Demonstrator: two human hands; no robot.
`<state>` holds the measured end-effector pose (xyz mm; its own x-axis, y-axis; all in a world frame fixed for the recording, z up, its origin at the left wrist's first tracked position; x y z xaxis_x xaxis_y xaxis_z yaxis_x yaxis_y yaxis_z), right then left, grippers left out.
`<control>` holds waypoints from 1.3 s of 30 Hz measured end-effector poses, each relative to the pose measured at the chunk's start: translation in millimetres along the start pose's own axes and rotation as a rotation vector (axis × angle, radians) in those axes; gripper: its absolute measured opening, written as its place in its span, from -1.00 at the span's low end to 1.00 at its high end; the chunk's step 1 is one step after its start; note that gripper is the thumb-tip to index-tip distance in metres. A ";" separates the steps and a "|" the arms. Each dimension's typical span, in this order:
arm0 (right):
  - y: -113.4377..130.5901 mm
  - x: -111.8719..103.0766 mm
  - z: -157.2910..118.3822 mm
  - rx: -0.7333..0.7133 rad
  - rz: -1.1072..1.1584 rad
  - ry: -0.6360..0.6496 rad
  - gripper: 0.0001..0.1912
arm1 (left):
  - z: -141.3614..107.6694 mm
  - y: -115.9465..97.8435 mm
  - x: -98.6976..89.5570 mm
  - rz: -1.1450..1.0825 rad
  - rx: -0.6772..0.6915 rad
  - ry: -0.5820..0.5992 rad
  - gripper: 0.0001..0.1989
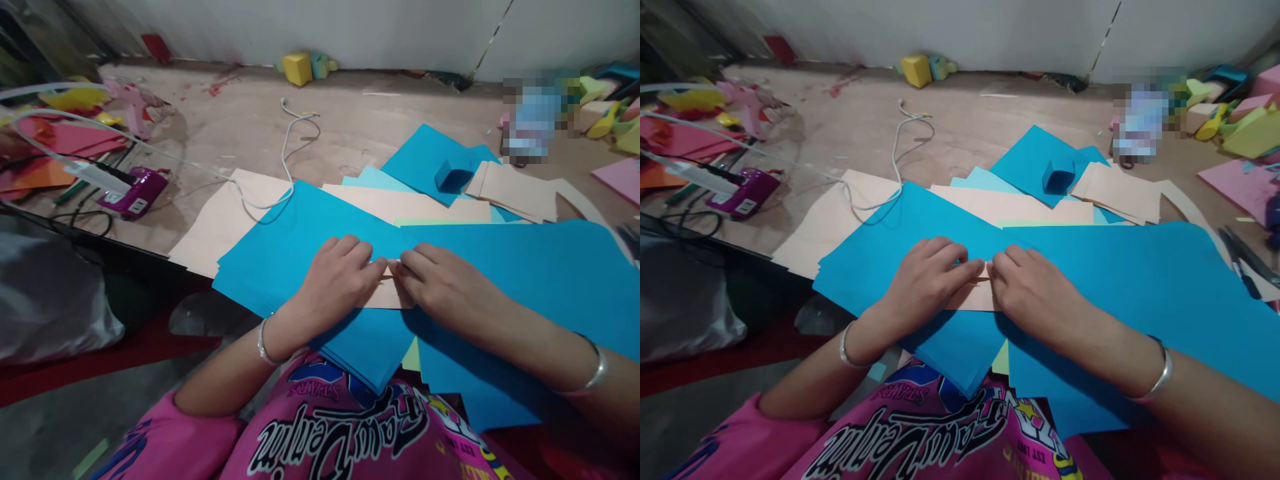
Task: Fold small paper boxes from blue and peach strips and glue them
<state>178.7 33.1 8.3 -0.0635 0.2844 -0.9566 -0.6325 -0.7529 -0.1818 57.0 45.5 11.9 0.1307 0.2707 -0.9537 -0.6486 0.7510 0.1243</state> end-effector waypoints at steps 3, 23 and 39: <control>-0.9 3.5 -1.0 -0.013 0.028 0.006 -0.77 | 0.3 -1.6 1.1 -0.009 0.016 -0.014 -0.80; -2.1 8.6 0.7 0.019 -0.008 0.112 -0.75 | -23.8 13.7 -3.4 0.037 0.043 -0.004 -0.80; -1.0 6.5 -2.4 0.021 -0.049 0.107 -0.72 | -69.2 42.7 -30.6 0.179 -0.121 -0.034 -0.73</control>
<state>180.8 34.3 1.7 0.0495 0.2548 -0.9657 -0.6486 -0.7271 -0.2251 -26.6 27.6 27.4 0.0295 0.4150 -0.9093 -0.7486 0.6120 0.2551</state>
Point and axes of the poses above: each hand's wrist, its own z-axis towards the middle knuckle, its own x-axis out of the palm, y = z × x, the point moved 6 cm from there along z, towards the middle knuckle, and after that the axes turned 3 degrees about x, right-handed, at the moved point
